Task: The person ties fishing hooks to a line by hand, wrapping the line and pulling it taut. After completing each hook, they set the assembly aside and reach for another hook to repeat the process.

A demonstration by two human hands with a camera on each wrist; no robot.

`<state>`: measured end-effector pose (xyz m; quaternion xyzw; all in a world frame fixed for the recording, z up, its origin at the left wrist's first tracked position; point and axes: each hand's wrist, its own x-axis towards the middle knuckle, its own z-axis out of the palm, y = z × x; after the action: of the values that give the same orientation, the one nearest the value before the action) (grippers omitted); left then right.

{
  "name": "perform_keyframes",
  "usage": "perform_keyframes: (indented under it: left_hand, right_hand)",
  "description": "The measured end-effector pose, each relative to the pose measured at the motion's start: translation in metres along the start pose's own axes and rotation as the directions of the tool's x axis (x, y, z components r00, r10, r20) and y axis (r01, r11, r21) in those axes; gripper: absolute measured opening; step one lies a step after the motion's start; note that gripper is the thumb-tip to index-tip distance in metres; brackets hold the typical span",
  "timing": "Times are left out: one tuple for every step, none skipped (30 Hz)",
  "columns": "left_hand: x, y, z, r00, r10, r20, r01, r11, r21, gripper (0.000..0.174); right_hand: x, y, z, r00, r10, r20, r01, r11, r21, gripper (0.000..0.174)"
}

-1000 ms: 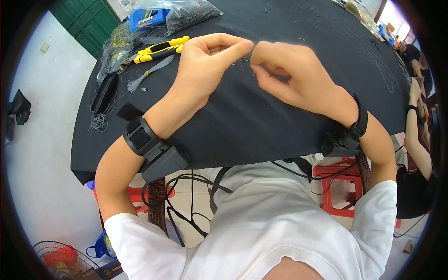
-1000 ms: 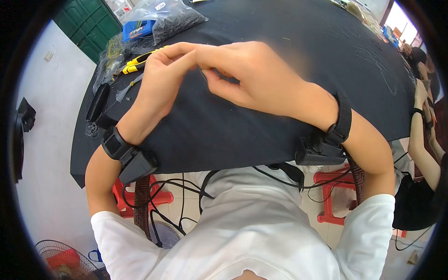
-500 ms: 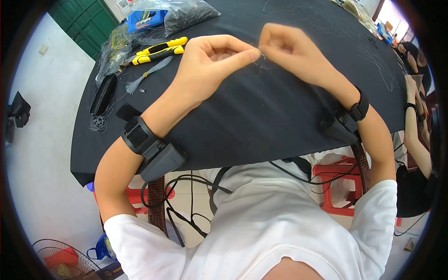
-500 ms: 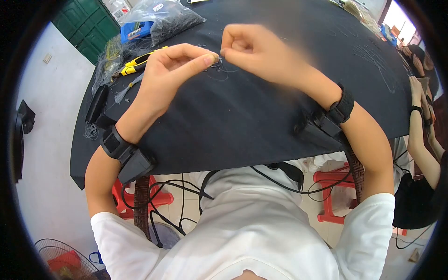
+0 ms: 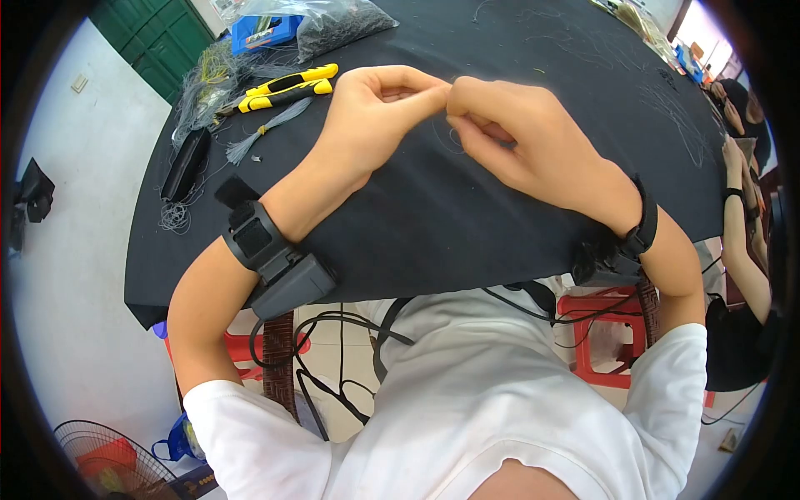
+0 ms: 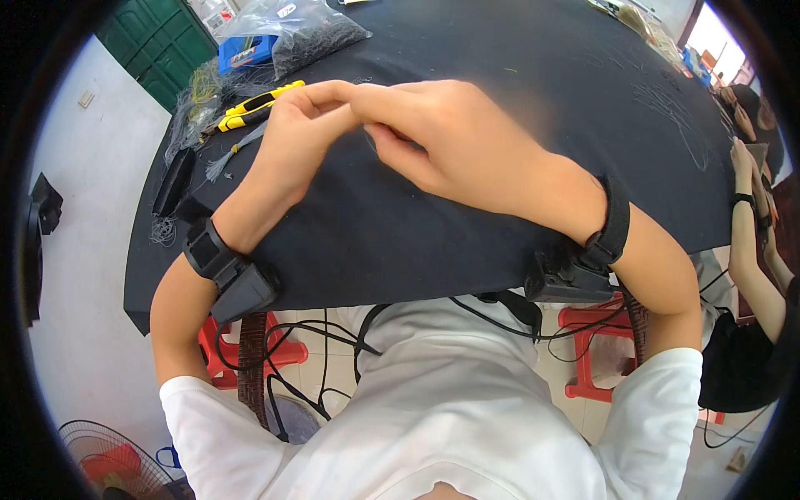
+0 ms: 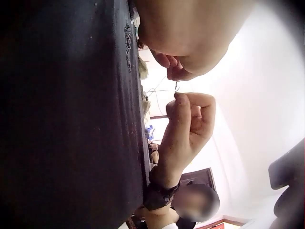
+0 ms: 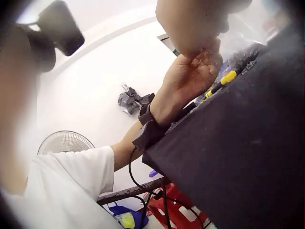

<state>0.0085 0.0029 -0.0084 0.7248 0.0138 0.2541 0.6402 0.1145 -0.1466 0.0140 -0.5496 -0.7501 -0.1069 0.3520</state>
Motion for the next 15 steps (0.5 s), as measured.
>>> perform_keyframes:
  left_hand:
    - [-0.001, 0.001, 0.001, 0.999, 0.002, 0.033, -0.002, 1.0, 0.003, 0.018]
    - [-0.001, 0.002, 0.002, 0.998, -0.005, 0.061, 0.004, 1.0, 0.009, 0.017]
    - [-0.002, 0.003, 0.003, 0.996, -0.012, 0.089, 0.011, 1.0, 0.016, 0.017]
    - [-0.002, 0.004, 0.004, 0.993, -0.02, 0.116, 0.017, 1.0, 0.022, 0.017]
    - [-0.002, 0.004, 0.003, 0.991, -0.029, 0.133, 0.026, 0.999, 0.022, 0.017]
    - [-0.003, 0.004, 0.003, 0.988, -0.038, 0.149, 0.035, 0.999, 0.023, 0.016]
    - [-0.003, 0.005, 0.003, 0.985, -0.047, 0.167, 0.044, 0.999, 0.024, 0.016]
    - [-0.002, 0.006, 0.003, 0.984, -0.049, 0.174, 0.046, 0.999, 0.023, 0.016]
    - [-0.003, 0.007, 0.003, 0.982, -0.051, 0.18, 0.048, 0.999, 0.022, 0.016]
    - [-0.003, 0.007, 0.003, 0.981, -0.055, 0.184, 0.051, 0.998, 0.023, 0.017]
    - [-0.003, 0.007, 0.002, 0.983, -0.034, 0.182, 0.028, 0.999, 0.033, 0.016]
    - [-0.002, 0.006, 0.001, 0.983, -0.014, 0.181, 0.006, 0.999, 0.042, 0.016]
    - [-0.001, 0.005, 0.0, 0.983, 0.007, 0.182, -0.016, 0.999, 0.05, 0.016]
    - [0.0, 0.004, -0.001, 0.986, 0.017, 0.165, -0.025, 0.999, 0.046, 0.016]
    - [0.001, 0.004, -0.002, 0.988, 0.028, 0.149, -0.035, 0.998, 0.044, 0.016]
  right_hand:
    - [0.001, 0.0, -0.001, 0.999, -0.046, -0.029, 0.045, 0.998, -0.039, 0.01]
    - [0.002, 0.001, -0.003, 0.999, -0.044, -0.028, 0.043, 0.998, -0.052, 0.01]
    - [0.003, 0.004, -0.007, 0.999, -0.042, -0.027, 0.04, 0.997, -0.064, 0.01]
    - [0.004, 0.007, -0.011, 0.999, -0.04, -0.025, 0.038, 0.996, -0.076, 0.009]
    - [0.006, 0.011, -0.013, 0.994, -0.063, -0.085, 0.052, 0.992, -0.119, 0.005]
    - [0.007, 0.017, -0.015, 0.995, -0.042, -0.093, 0.033, 0.995, -0.096, 0.008]
    - [0.007, 0.023, -0.016, 0.995, -0.02, -0.1, 0.013, 0.997, -0.072, 0.01]
    - [0.006, 0.026, -0.017, 0.996, 0.035, -0.083, -0.039, 0.998, -0.047, 0.011]
    - [0.004, 0.028, -0.017, 0.994, 0.089, -0.065, -0.091, 0.996, -0.023, 0.012]
    - [0.002, 0.031, -0.015, 0.989, 0.142, -0.046, -0.142, 0.99, 0.002, 0.013]
    - [0.002, 0.035, -0.013, 0.986, 0.159, -0.039, -0.157, 0.987, 0.043, 0.013]
    - [0.001, 0.04, -0.011, 0.983, 0.178, -0.032, -0.175, 0.981, 0.083, 0.014]
    - [-0.001, 0.043, -0.008, 0.98, 0.197, -0.024, -0.193, 0.974, 0.12, 0.014]
    - [-0.002, 0.046, -0.007, 0.967, 0.252, 0.045, -0.256, 0.947, 0.194, 0.015]
    - [-0.004, 0.048, -0.006, 0.947, 0.299, 0.117, -0.32, 0.911, 0.262, 0.015]
